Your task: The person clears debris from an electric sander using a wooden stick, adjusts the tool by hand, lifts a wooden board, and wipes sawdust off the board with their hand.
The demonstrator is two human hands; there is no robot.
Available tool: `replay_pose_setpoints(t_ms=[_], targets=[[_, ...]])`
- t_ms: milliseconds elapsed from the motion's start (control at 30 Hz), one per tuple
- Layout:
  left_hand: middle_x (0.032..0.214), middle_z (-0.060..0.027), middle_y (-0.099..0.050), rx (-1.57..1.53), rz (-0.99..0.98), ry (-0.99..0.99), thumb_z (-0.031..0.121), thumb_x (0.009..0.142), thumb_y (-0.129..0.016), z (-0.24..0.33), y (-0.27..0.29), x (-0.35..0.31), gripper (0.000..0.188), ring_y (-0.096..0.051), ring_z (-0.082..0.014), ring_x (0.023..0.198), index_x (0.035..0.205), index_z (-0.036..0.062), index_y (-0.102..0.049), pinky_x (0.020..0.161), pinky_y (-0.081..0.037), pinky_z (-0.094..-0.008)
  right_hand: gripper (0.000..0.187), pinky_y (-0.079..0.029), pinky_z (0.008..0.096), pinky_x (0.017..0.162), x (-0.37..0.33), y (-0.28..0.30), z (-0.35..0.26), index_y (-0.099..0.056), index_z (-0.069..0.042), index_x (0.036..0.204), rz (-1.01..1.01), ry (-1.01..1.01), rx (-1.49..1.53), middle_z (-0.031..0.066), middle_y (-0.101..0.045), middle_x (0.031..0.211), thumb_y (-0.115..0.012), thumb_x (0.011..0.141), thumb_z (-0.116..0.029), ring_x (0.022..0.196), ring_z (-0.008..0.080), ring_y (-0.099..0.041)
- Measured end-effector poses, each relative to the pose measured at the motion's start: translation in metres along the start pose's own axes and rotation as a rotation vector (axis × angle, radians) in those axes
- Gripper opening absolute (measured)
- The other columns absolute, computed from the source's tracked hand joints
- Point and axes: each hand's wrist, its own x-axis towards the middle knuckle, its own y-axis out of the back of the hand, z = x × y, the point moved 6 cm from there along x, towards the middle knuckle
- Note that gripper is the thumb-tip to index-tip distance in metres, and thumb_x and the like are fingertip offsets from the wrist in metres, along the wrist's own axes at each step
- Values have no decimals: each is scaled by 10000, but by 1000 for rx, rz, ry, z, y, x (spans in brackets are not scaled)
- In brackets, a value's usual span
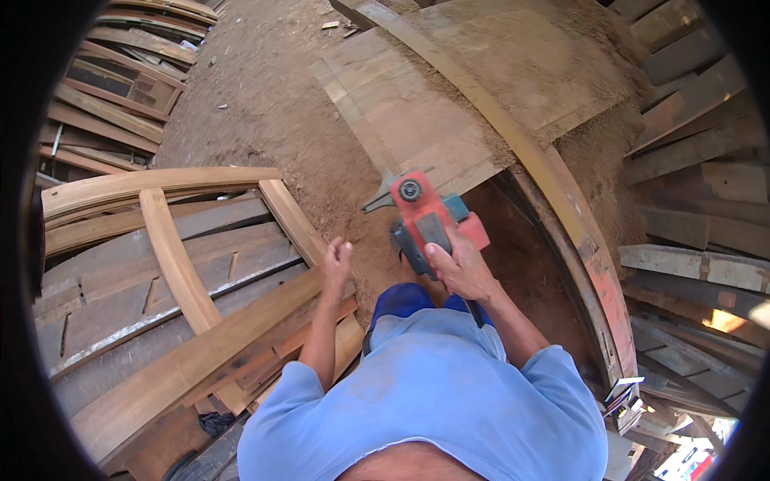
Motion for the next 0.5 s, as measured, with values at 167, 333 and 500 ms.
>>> replay_pose_setpoints(t_ms=[167,333,500], targets=[[1248,-191,-599,-137,-61,-104,328,918,-762,28,-43,-72,683,-609,-301,1134,1435,-56,-537,1000,-491,-401,536,-469,294,470,23,-26,17,-514,-27,1330,-70,35,-60,39,-575,759,-551,1034,-473,595,106,-568],[1262,-200,-572,-49,-69,-284,329,903,-792,54,-76,-70,743,-594,-301,1160,1462,-68,-504,1014,-481,-385,501,-489,350,565,35,-31,40,-564,1,1301,1,64,-155,90,-628,765,-574,1019,-413,600,167,-607],[1218,-191,-573,-161,-55,-127,304,898,-814,56,-94,-53,744,-603,-285,1144,1455,-80,-505,976,-498,-347,418,-494,351,566,45,-24,64,-590,17,1215,10,-77,-107,78,-626,743,-602,1007,-345,620,168,-616]])
